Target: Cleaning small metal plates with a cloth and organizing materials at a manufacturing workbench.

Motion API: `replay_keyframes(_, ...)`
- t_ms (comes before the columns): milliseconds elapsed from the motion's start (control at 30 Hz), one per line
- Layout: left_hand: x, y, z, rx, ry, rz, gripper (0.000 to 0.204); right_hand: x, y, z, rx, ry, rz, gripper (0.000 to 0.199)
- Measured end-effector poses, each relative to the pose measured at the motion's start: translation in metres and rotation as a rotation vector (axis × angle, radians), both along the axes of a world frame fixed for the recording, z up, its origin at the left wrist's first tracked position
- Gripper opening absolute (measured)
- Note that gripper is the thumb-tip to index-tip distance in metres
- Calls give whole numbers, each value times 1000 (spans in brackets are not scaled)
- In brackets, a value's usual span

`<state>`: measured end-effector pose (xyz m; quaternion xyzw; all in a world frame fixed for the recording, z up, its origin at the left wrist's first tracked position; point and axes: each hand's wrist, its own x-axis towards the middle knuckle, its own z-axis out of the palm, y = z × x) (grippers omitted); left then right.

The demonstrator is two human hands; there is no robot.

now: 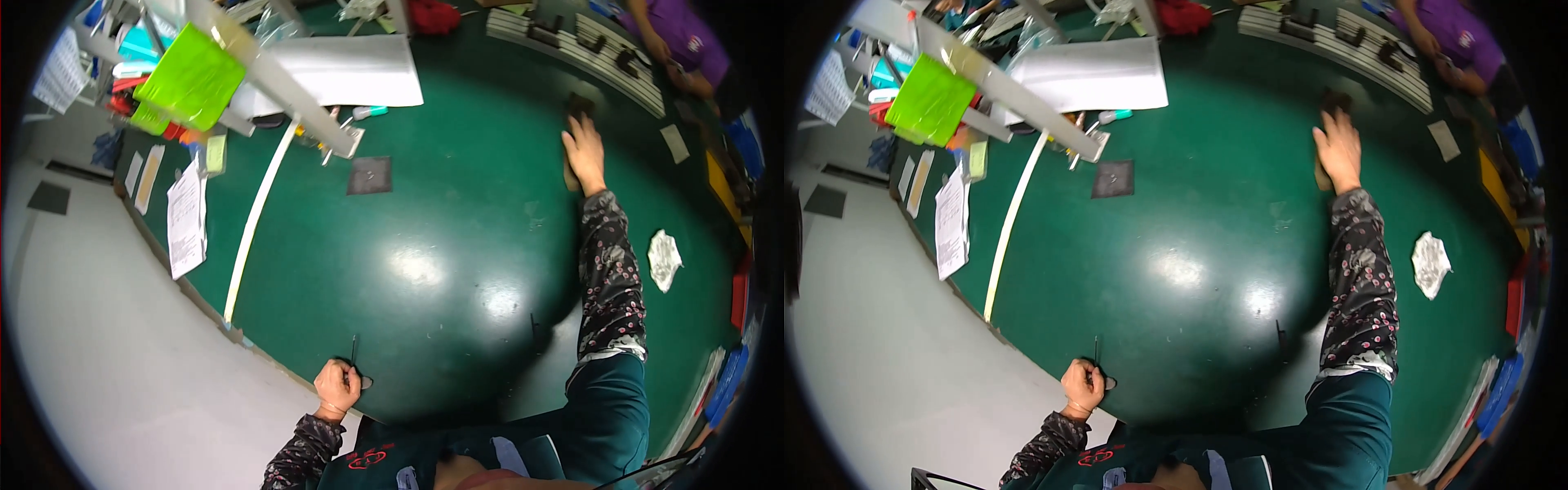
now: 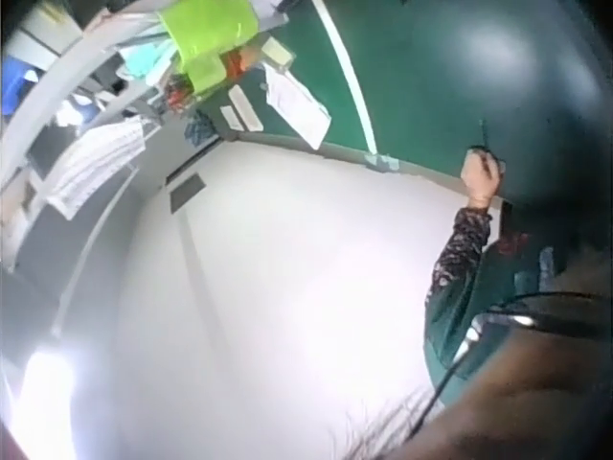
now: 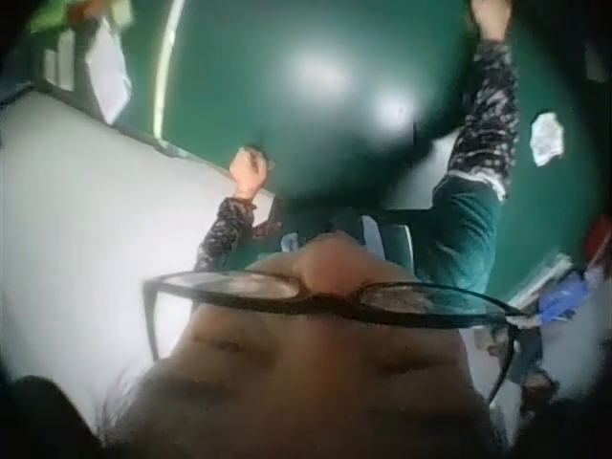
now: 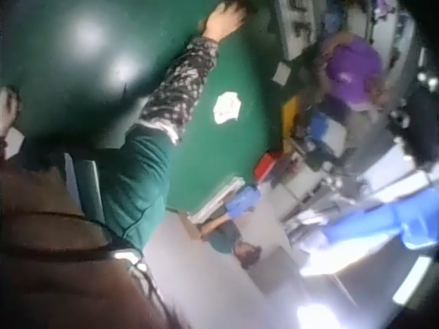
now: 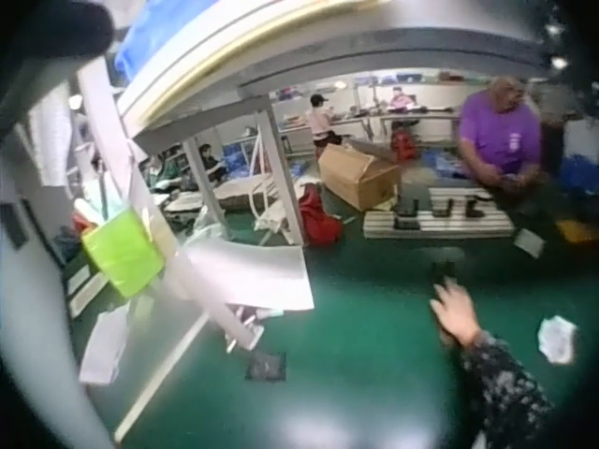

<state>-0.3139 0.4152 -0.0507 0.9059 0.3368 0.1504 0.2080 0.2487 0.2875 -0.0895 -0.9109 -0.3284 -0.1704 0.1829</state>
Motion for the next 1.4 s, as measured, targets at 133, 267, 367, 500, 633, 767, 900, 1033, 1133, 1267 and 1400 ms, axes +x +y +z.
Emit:
replay_keyframes(133,0,0,6,18,-50,-50,14,-84,102,25,47,62,518,34)
replay_keyframes(267,-2,3,7,10,-57,-25,15,-169,111,30,14,202,872,32)
replay_keyframes(367,-1,5,5,-25,-121,-53,15,-212,77,32,-6,297,1088,34)
replay_keyframes(500,-1,5,2,-7,-137,-61,15,-270,43,43,-14,549,1323,34)
replay_keyframes(633,-4,5,1,-15,-205,-83,15,-270,58,64,144,551,1090,25)
replay_keyframes(767,-6,7,-7,-73,-289,-138,15,-255,71,57,113,316,731,26)
replay_keyframes(900,-20,11,-6,-367,-405,-190,15,-307,113,85,43,483,972,27)
replay_keyframes(1033,-59,35,4,-469,-486,-197,15,-312,229,104,328,300,945,27)
replay_keyframes(1133,-94,61,8,-363,-479,-186,17,-276,317,87,394,247,859,26)
replay_keyframes(1267,-132,87,6,-349,-380,-29,18,-270,380,28,231,229,702,30)
replay_keyframes(1400,-166,107,9,-367,-376,169,17,-358,350,30,230,418,1095,38)
